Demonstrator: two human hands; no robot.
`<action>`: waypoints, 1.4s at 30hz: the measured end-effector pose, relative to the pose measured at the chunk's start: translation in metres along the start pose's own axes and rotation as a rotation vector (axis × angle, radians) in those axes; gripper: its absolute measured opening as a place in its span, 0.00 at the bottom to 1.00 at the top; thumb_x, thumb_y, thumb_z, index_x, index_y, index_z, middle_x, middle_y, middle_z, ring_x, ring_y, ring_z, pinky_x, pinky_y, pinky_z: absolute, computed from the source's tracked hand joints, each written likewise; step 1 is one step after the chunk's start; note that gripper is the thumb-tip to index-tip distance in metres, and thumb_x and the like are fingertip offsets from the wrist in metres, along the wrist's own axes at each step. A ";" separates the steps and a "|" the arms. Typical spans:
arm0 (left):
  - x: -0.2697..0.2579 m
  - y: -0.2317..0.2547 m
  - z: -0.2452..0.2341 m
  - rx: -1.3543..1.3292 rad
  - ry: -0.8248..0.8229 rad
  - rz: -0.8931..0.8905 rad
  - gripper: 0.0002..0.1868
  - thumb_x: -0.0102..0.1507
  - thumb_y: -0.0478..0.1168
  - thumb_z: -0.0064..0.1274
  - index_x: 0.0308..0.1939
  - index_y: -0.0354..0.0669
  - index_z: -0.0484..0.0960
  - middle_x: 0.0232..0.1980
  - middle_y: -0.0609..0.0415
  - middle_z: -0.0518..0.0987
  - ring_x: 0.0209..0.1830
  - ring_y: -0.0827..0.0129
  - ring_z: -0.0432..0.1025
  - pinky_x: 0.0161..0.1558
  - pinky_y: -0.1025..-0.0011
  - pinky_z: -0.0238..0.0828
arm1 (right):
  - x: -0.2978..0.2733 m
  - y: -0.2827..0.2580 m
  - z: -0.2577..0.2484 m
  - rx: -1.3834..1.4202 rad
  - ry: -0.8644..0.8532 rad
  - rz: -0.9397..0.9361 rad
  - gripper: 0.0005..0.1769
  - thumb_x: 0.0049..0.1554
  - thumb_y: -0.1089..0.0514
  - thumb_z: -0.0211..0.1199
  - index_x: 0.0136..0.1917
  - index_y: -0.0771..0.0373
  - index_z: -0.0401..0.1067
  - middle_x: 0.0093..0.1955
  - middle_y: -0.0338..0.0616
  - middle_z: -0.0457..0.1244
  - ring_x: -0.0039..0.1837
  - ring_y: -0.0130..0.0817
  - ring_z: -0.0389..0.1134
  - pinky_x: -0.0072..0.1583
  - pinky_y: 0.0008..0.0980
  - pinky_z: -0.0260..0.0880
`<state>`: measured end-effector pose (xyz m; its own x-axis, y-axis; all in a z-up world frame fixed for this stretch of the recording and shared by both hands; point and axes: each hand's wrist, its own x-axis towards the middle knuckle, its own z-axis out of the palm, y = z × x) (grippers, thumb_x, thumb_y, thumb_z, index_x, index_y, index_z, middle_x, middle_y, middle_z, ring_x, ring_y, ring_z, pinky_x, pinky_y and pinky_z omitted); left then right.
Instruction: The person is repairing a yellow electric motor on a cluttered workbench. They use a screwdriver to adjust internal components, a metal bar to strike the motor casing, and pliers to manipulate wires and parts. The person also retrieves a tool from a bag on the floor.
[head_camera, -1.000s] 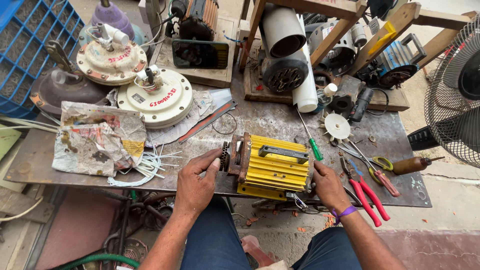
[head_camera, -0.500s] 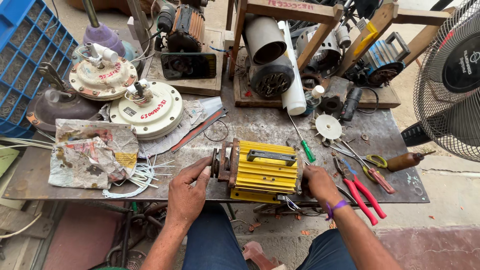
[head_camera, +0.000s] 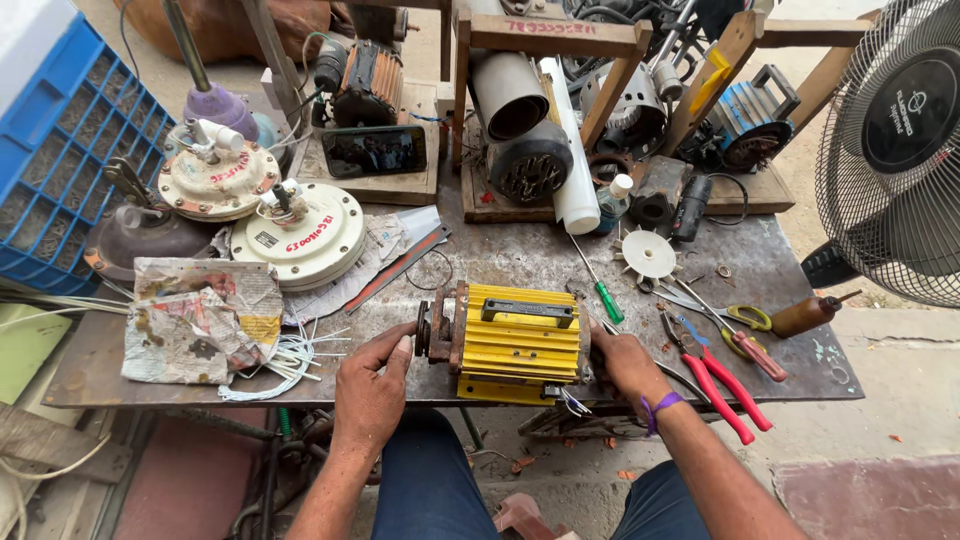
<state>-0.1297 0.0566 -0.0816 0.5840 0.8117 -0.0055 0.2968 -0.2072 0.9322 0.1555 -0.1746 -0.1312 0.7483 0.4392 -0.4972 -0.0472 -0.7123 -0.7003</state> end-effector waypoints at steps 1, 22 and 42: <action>0.000 0.001 0.000 0.002 0.002 -0.014 0.16 0.67 0.43 0.49 0.56 0.49 0.86 0.60 0.49 0.83 0.59 0.62 0.79 0.60 0.65 0.73 | 0.001 -0.003 0.000 0.009 -0.008 0.044 0.36 0.71 0.38 0.49 0.42 0.73 0.77 0.31 0.48 0.59 0.31 0.34 0.58 0.35 0.36 0.57; -0.011 0.077 0.068 0.360 0.209 0.584 0.18 0.69 0.45 0.50 0.56 0.38 0.83 0.59 0.44 0.80 0.66 0.52 0.70 0.72 0.55 0.55 | -0.088 0.027 -0.006 -0.115 0.361 -0.278 0.22 0.57 0.40 0.64 0.45 0.63 0.75 0.33 0.48 0.68 0.36 0.42 0.72 0.43 0.40 0.72; 0.070 0.075 0.119 0.328 -0.396 0.809 0.10 0.49 0.49 0.56 0.18 0.51 0.83 0.29 0.67 0.84 0.41 0.69 0.70 0.64 0.62 0.50 | -0.005 -0.002 -0.032 -0.280 0.358 -0.298 0.16 0.63 0.51 0.58 0.58 0.65 0.71 0.58 0.53 0.64 0.60 0.44 0.68 0.62 0.43 0.71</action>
<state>0.0239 0.0329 -0.0554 0.9000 0.1247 0.4177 -0.1468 -0.8156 0.5597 0.1730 -0.1932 -0.1107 0.8830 0.4657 -0.0580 0.3433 -0.7252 -0.5969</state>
